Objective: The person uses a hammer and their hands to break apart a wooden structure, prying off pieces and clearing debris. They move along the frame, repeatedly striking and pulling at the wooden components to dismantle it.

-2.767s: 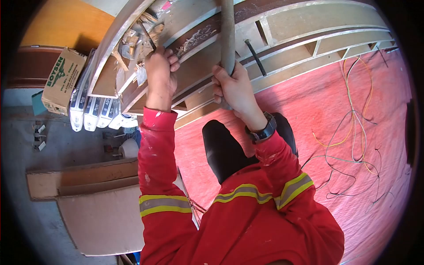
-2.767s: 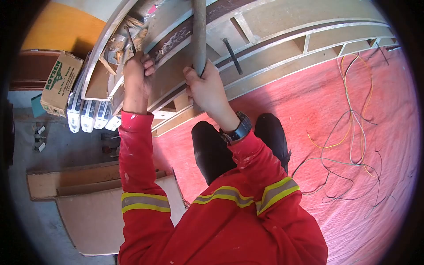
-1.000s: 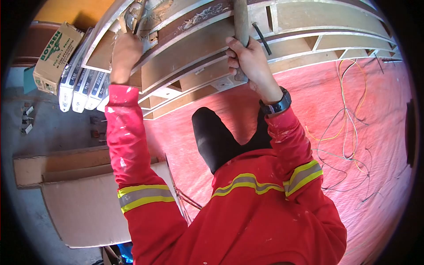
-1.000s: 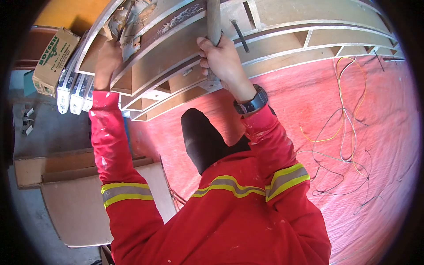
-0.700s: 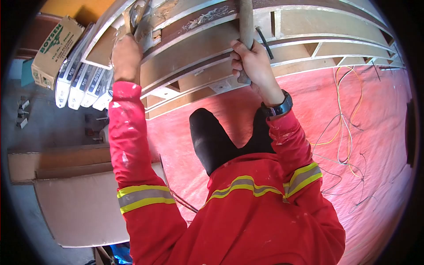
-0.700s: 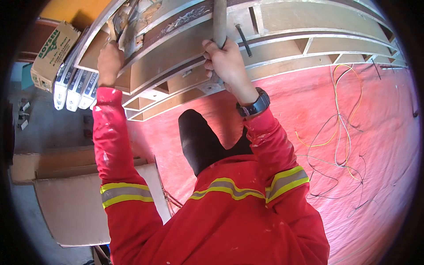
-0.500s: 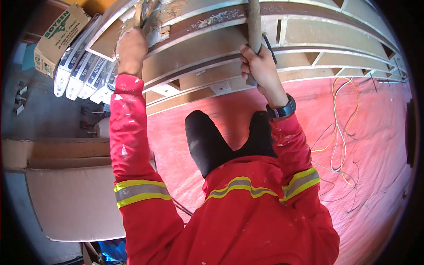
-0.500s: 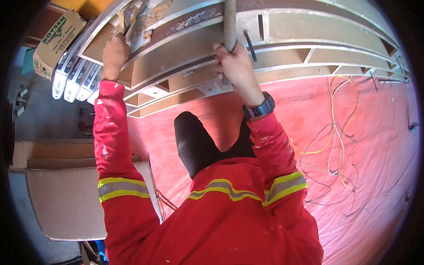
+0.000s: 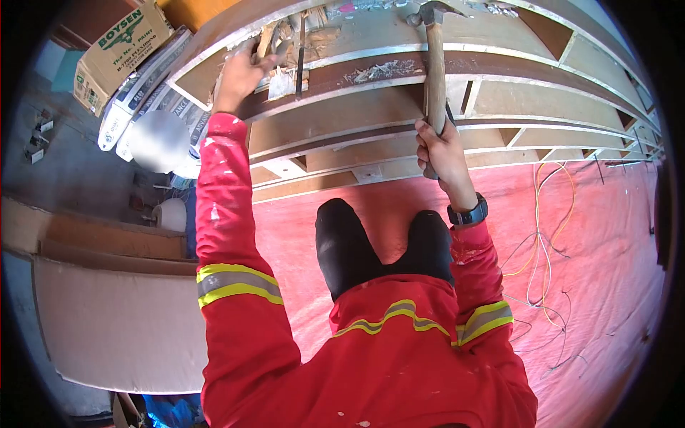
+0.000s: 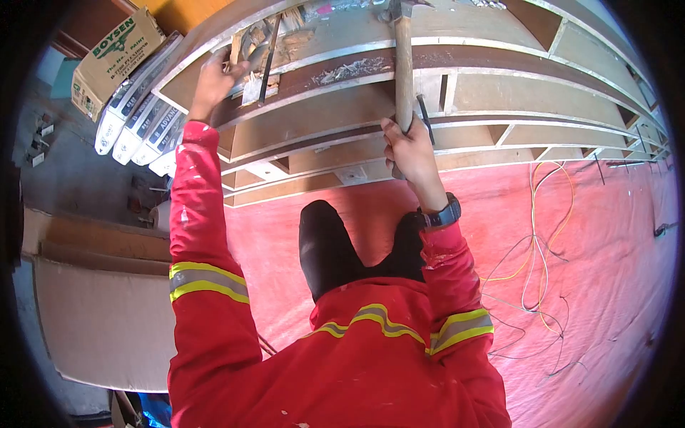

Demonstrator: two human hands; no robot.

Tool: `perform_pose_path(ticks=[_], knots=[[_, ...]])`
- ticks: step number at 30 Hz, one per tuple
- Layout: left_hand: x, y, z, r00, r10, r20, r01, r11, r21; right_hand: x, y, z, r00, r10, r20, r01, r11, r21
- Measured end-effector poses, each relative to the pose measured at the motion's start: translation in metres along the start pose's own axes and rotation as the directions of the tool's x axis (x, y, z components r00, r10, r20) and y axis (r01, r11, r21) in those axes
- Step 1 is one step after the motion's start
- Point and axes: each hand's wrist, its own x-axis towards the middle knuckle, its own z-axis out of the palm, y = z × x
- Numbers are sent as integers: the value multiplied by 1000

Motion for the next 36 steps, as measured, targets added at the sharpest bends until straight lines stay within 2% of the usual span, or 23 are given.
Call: perform_pose_path(ticks=[4, 5, 8, 9, 13, 14, 16, 17, 20, 21, 22, 26, 28, 32, 34, 36], knots=[[13, -12, 14, 996, 79, -41, -74, 993, 97, 1, 4, 3, 1000, -20, -14, 20, 1000, 11], [11, -4, 7, 999, 30, 25, -31, 999, 40, 1, 6, 4, 1000, -23, -19, 23, 1000, 17], [11, -20, 6, 997, 67, 48, -61, 991, -120, 3, 8, 9, 999, -30, -30, 32, 999, 39], [10, -26, 6, 994, 104, 23, -101, 989, -106, 3, 8, 9, 999, -31, -31, 32, 998, 46], [6, -38, 4, 990, 52, 129, 22, 856, -517, 2, 7, 10, 999, -28, -44, 30, 998, 50], [5, -40, 5, 991, 81, 104, -20, 870, -493, 2, 6, 9, 999, -17, -39, 19, 999, 50], [-3, -7, -6, 997, 76, 32, -72, 991, -110, 2, 5, 9, 1000, 0, -26, 1, 999, 51], [-1, -3, -4, 998, -4, 62, 18, 975, -223, 2, 6, 10, 999, -18, -40, 18, 1000, 18], [10, -13, 8, 998, 27, 55, -20, 990, -138, 2, 7, 12, 999, -23, -37, 24, 999, 28], [10, -14, 8, 995, -2, 96, 23, 975, -223, 4, 10, 10, 999, -30, -31, 31, 999, 30], [7, -13, 10, 998, 63, -10, -64, 979, -193, 4, 11, 11, 998, -41, -38, 42, 999, 29], [12, -10, 13, 1000, -5, -1, 5, 998, -65, 2, 12, 19, 996, -65, -54, 67, 997, 36], [15, -21, 14, 991, 122, -48, -123, 992, -24, 3, 13, 15, 997, -53, -52, 55, 998, 30], [8, -16, 0, 991, 132, 29, -133, 989, 59, 7, 19, 3, 993, -115, -27, 112, 989, -92], [8, -18, -1, 987, 158, 22, -159, 977, 140, 3, 14, 0, 995, -97, -24, 93, 987, -134], [6, -9, -13, 987, 128, 101, -147, 967, 208, 0, 7, -1, 996, -88, -8, 85, 982, -169]])
